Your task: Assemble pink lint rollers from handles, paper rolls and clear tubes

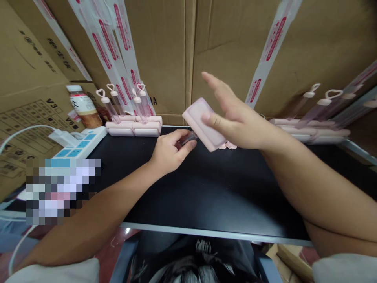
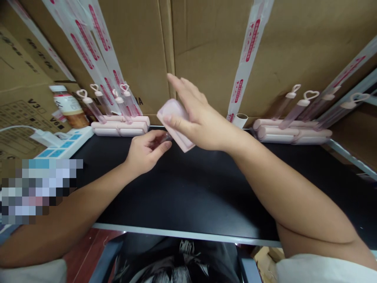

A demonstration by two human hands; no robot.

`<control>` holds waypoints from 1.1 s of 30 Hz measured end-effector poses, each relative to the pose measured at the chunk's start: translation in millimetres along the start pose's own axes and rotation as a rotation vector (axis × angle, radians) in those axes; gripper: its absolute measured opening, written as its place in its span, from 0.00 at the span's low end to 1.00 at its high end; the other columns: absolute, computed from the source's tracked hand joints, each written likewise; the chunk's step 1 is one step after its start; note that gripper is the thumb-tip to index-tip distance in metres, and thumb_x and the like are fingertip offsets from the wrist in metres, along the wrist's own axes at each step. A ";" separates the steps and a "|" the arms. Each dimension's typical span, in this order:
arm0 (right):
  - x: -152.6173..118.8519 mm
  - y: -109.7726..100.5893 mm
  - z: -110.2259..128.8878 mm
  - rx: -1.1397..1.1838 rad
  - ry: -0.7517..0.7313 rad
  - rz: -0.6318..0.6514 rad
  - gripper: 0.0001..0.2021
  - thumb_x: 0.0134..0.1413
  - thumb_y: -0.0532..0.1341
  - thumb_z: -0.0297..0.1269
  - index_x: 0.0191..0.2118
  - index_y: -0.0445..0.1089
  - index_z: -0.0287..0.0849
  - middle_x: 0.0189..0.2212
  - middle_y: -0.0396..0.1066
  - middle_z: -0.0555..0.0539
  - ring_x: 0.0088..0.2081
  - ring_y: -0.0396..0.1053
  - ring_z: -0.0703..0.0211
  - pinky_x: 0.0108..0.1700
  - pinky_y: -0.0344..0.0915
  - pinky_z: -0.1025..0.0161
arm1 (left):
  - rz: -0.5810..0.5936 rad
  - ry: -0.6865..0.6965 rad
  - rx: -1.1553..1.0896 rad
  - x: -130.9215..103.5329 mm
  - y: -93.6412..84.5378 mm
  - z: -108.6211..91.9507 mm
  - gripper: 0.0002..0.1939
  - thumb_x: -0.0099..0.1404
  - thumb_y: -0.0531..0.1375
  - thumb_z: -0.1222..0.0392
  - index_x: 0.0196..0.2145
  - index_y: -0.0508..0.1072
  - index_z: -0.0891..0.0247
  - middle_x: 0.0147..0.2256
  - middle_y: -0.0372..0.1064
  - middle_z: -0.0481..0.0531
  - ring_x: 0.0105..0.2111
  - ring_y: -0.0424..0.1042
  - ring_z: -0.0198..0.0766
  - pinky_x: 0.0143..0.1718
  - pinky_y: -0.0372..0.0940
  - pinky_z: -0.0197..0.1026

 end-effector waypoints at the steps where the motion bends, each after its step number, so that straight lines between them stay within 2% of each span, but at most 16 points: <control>1: -3.2 -0.2 7.7 -0.050 -0.041 0.014 0.39 0.73 0.59 0.50 0.81 0.49 0.40 0.81 0.44 0.36 0.82 0.38 0.34 0.78 0.47 0.29 | 0.036 0.037 0.051 0.5 1.7 -4.6 0.15 0.69 0.68 0.50 0.46 0.83 0.63 0.33 0.81 0.51 0.25 0.72 0.35 0.31 0.68 0.38; 3: -13.2 8.7 22.2 -0.208 -0.083 0.075 0.36 0.65 0.67 0.42 0.75 0.63 0.42 0.81 0.46 0.37 0.81 0.40 0.26 0.77 0.46 0.24 | 0.125 0.106 0.145 -0.2 7.9 -12.5 0.10 0.68 0.68 0.55 0.43 0.83 0.63 0.33 0.81 0.52 0.27 0.74 0.36 0.32 0.67 0.39; 5: -26.5 27.2 32.9 -0.357 -0.076 0.154 0.27 0.62 0.67 0.37 0.66 0.74 0.45 0.78 0.53 0.38 0.79 0.44 0.21 0.75 0.45 0.19 | 0.205 0.145 0.211 -2.5 15.0 -16.4 0.06 0.66 0.68 0.58 0.38 0.82 0.63 0.31 0.79 0.52 0.27 0.74 0.38 0.31 0.67 0.40; 8: -47.6 55.7 42.3 -0.521 -0.078 0.230 0.20 0.63 0.63 0.32 0.58 0.80 0.39 0.74 0.61 0.32 0.75 0.51 0.19 0.72 0.49 0.19 | 0.306 0.170 0.277 -8.4 26.2 -19.2 0.08 0.66 0.69 0.57 0.32 0.79 0.63 0.27 0.75 0.50 0.25 0.73 0.38 0.30 0.66 0.40; 11: -65.2 68.9 38.8 -0.583 -0.065 0.262 0.16 0.65 0.60 0.31 0.52 0.83 0.36 0.69 0.68 0.29 0.70 0.59 0.20 0.67 0.59 0.24 | 0.364 0.236 0.291 -16.0 33.7 -30.8 0.08 0.69 0.68 0.57 0.33 0.78 0.62 0.30 0.77 0.51 0.28 0.76 0.38 0.31 0.69 0.40; 14: -82.8 63.5 24.0 -0.554 -0.027 0.270 0.12 0.66 0.60 0.32 0.44 0.83 0.36 0.61 0.75 0.29 0.63 0.68 0.24 0.61 0.67 0.31 | 0.226 0.469 0.233 -22.6 20.6 -64.7 0.04 0.71 0.66 0.59 0.37 0.78 0.61 0.39 0.81 0.54 0.37 0.81 0.41 0.43 0.75 0.44; 17: -106.5 37.3 -0.1 -0.451 0.027 0.173 0.10 0.67 0.61 0.35 0.42 0.80 0.37 0.55 0.78 0.32 0.58 0.72 0.30 0.58 0.70 0.37 | -0.006 0.655 0.149 -29.4 -7.1 -95.1 0.03 0.69 0.68 0.63 0.40 0.78 0.59 0.41 0.82 0.53 0.42 0.83 0.43 0.50 0.75 0.50; 19: -127.6 10.3 -23.1 -0.324 0.062 0.061 0.09 0.66 0.62 0.39 0.41 0.78 0.40 0.52 0.79 0.34 0.53 0.76 0.36 0.55 0.73 0.42 | -0.080 0.641 0.115 -29.3 -18.4 -100.6 0.04 0.68 0.67 0.66 0.40 0.78 0.59 0.41 0.82 0.53 0.41 0.82 0.42 0.48 0.75 0.49; 21: -152.7 -23.1 -61.0 -0.254 0.202 -0.079 0.09 0.65 0.62 0.42 0.40 0.75 0.43 0.44 0.81 0.38 0.42 0.78 0.43 0.46 0.73 0.48 | -0.097 0.604 0.103 -28.3 -21.3 -99.4 0.04 0.68 0.66 0.67 0.39 0.78 0.60 0.42 0.82 0.54 0.41 0.82 0.41 0.46 0.76 0.47; 23: -180.7 -57.3 -107.4 -0.287 0.404 -0.223 0.09 0.60 0.63 0.45 0.38 0.74 0.45 0.37 0.79 0.41 0.37 0.75 0.45 0.40 0.70 0.50 | -0.087 0.580 0.091 -27.9 -18.3 -95.3 0.03 0.67 0.66 0.67 0.38 0.79 0.61 0.42 0.82 0.55 0.41 0.81 0.40 0.46 0.76 0.46; 25: -213.5 -92.1 -156.3 -0.360 0.678 -0.421 0.07 0.53 0.65 0.41 0.37 0.76 0.45 0.40 0.80 0.40 0.41 0.75 0.45 0.44 0.69 0.48 | -0.068 0.563 0.070 -27.5 -13.0 -90.2 0.03 0.68 0.66 0.67 0.38 0.79 0.62 0.41 0.81 0.55 0.40 0.81 0.39 0.45 0.76 0.45; 26: -231.0 -105.0 -180.0 -0.431 0.851 -0.481 0.05 0.51 0.67 0.37 0.35 0.77 0.44 0.39 0.79 0.40 0.39 0.74 0.47 0.45 0.68 0.48 | -0.060 0.551 0.063 -27.0 -10.5 -87.4 0.02 0.68 0.66 0.67 0.38 0.79 0.62 0.40 0.81 0.54 0.40 0.81 0.39 0.45 0.75 0.44; 27: -248.1 -114.2 -201.8 -0.472 1.019 -0.523 0.06 0.51 0.69 0.34 0.36 0.79 0.42 0.36 0.78 0.40 0.35 0.71 0.51 0.42 0.67 0.49 | -0.053 0.539 0.057 -26.3 -8.2 -84.7 0.02 0.68 0.66 0.67 0.38 0.79 0.62 0.40 0.81 0.54 0.40 0.81 0.38 0.45 0.75 0.43; 29: -282.5 -123.7 -238.3 -0.453 1.334 -0.619 0.13 0.54 0.72 0.34 0.45 0.83 0.37 0.31 0.74 0.42 0.26 0.64 0.59 0.34 0.64 0.50 | -0.038 0.500 0.050 -24.3 -4.3 -78.6 0.02 0.69 0.66 0.67 0.37 0.80 0.63 0.39 0.81 0.54 0.40 0.81 0.38 0.44 0.75 0.42; 31: -305.9 -124.5 -266.6 -0.413 1.496 -0.653 0.20 0.56 0.74 0.36 0.53 0.83 0.33 0.28 0.70 0.45 0.22 0.60 0.61 0.30 0.61 0.50 | -0.017 0.452 0.031 -21.8 -0.9 -71.5 0.03 0.70 0.65 0.66 0.37 0.80 0.63 0.39 0.81 0.54 0.39 0.81 0.37 0.43 0.75 0.41; 33: -322.4 -124.5 -291.2 -0.411 1.541 -0.654 0.24 0.56 0.76 0.38 0.55 0.83 0.31 0.27 0.68 0.46 0.22 0.59 0.62 0.29 0.60 0.49 | 0.008 0.418 0.005 -19.9 2.8 -64.7 0.04 0.71 0.65 0.66 0.36 0.80 0.64 0.39 0.81 0.54 0.39 0.81 0.36 0.43 0.75 0.40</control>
Point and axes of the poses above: each hand's wrist, its own x-axis towards the middle knuckle, its own y-axis out of the palm, z = x × y, the point moved 8 cm from there along x, towards the middle knuckle
